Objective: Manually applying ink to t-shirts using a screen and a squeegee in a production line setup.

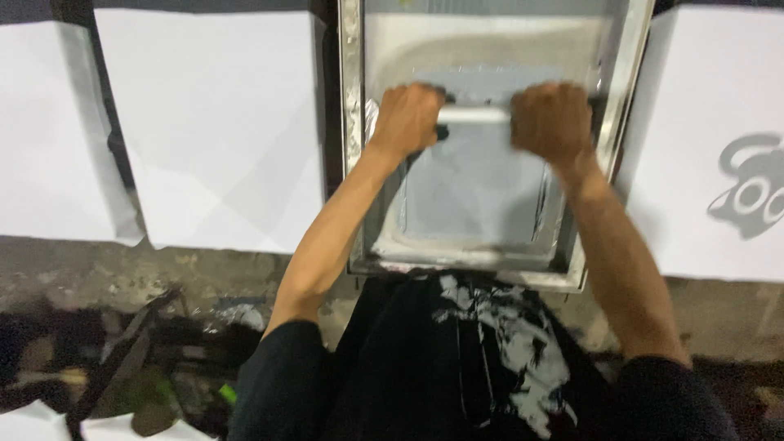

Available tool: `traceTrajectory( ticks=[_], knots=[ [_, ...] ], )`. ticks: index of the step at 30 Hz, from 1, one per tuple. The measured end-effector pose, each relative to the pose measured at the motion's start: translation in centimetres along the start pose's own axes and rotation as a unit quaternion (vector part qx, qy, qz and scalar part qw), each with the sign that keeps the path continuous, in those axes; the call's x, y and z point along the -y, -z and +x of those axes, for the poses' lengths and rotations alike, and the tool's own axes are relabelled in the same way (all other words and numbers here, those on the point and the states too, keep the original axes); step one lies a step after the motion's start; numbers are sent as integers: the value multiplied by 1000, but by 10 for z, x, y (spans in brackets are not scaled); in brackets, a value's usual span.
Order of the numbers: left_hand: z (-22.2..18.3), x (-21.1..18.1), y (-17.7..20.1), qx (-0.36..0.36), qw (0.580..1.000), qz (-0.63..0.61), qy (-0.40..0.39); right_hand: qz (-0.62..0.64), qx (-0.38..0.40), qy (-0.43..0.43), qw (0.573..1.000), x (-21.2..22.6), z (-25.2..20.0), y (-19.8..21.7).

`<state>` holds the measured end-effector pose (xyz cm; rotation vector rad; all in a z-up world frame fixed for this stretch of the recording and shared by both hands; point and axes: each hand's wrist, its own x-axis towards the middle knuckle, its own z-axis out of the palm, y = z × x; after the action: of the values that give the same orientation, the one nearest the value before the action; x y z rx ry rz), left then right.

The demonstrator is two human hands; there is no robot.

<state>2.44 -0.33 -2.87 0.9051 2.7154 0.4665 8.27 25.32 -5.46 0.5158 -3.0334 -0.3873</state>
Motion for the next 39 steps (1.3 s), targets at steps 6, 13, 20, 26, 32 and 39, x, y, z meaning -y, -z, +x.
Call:
traceTrajectory(
  ticks=[6,13,20,26,32,39],
  knots=[
    [-22,-24,35,10,999,29,-21,95,-7,22,995,9,-27,84],
    [-121,-12,27,-266,923,-244,135,353,134,-165,911,16,-113,97],
    [-154,40,-34,-165,809,-393,405,555,103,-370,738,-3,-142,107],
    [-126,48,-57,-226,793,-370,427,670,50,-415,614,0,-147,109],
    [-138,39,-26,-243,788,-415,384,707,27,-443,551,9,-177,68],
    [-208,100,-2,-241,796,-442,337,639,67,-544,539,119,-170,129]
  ],
)
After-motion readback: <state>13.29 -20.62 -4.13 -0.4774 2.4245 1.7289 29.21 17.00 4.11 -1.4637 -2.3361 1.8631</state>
